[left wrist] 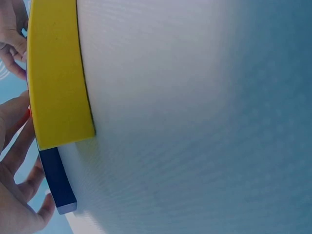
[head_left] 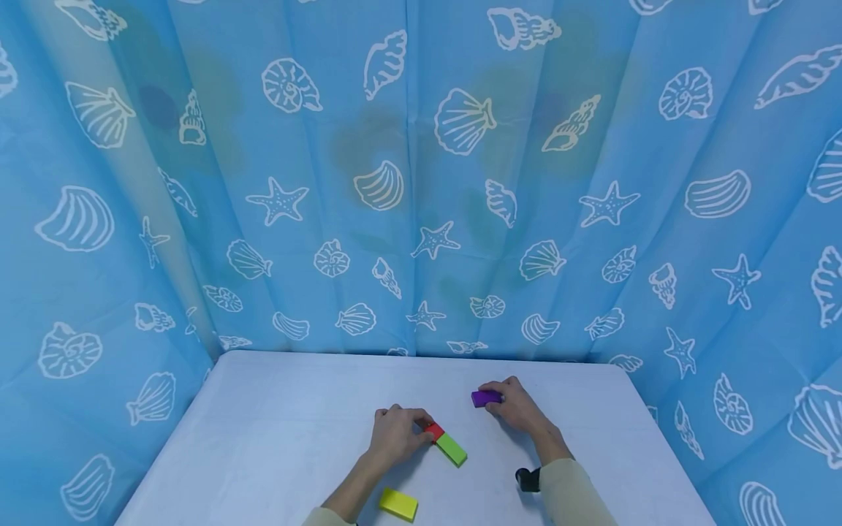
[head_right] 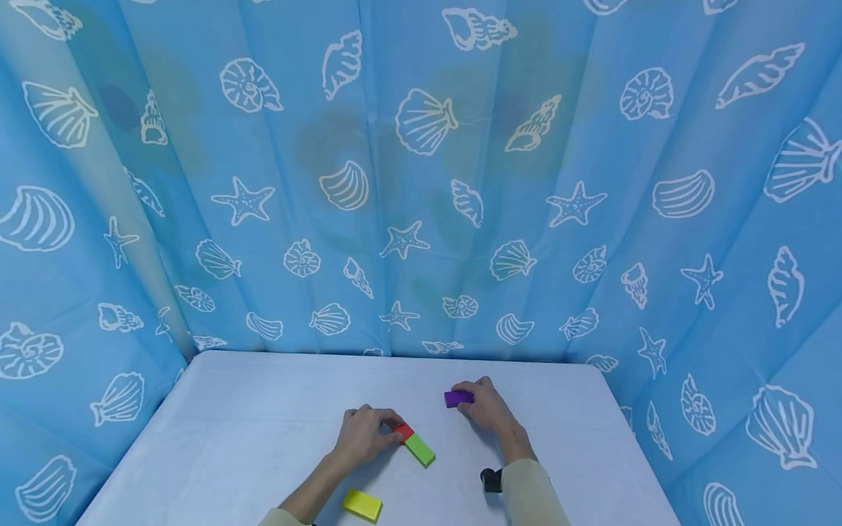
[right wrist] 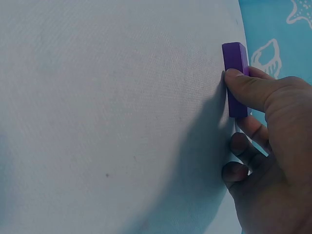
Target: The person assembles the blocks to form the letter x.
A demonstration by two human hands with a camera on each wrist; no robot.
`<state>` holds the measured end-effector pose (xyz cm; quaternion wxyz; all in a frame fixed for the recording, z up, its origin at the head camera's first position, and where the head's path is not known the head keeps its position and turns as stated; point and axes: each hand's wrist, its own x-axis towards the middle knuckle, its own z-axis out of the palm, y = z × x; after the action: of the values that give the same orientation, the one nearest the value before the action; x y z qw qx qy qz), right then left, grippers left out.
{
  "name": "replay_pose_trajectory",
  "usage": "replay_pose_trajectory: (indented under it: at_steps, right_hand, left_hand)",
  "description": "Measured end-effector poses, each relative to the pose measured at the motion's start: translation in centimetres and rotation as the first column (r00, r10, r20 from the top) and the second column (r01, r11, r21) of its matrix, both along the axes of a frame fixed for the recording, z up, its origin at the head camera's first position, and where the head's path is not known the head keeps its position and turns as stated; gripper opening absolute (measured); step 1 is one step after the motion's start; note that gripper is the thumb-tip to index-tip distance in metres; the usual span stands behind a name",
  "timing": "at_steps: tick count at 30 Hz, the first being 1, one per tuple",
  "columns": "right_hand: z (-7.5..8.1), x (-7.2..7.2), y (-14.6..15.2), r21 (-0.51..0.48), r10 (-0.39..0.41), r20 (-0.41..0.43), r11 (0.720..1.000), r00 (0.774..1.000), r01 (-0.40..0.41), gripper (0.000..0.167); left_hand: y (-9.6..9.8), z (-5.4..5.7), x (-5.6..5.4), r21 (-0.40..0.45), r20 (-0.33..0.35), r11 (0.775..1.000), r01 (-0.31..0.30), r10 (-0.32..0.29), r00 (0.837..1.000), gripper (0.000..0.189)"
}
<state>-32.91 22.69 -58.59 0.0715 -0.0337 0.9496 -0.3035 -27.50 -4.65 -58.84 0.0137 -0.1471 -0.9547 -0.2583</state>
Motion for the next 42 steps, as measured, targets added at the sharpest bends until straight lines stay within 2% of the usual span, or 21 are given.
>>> replay_pose_trajectory:
  at_steps: [22,30,42]
  right_hand:
    - [-0.16,0.26,-0.19,-0.01,-0.016,-0.022,1.0,1.0,0.016,0.039]
    - [-0.09,0.38,-0.03,-0.029,-0.006,-0.023,1.0,1.0,0.005,0.039]
    - [0.27,0.79,-0.49,-0.042,0.024,-0.012,0.999,1.0,-0.025,0.037]
  left_hand:
    - [0.21,0.22,0.13,-0.007,0.005,1.0,-0.013,0.013,1.0,0.018]
    - [0.3,0.6,0.24,-0.028,0.0,0.999,-0.017,0.017,1.0,0.018]
    - [0.28,0.57,0.11,-0.031,0.023,0.999,-0.027,0.028,0.999,0.019]
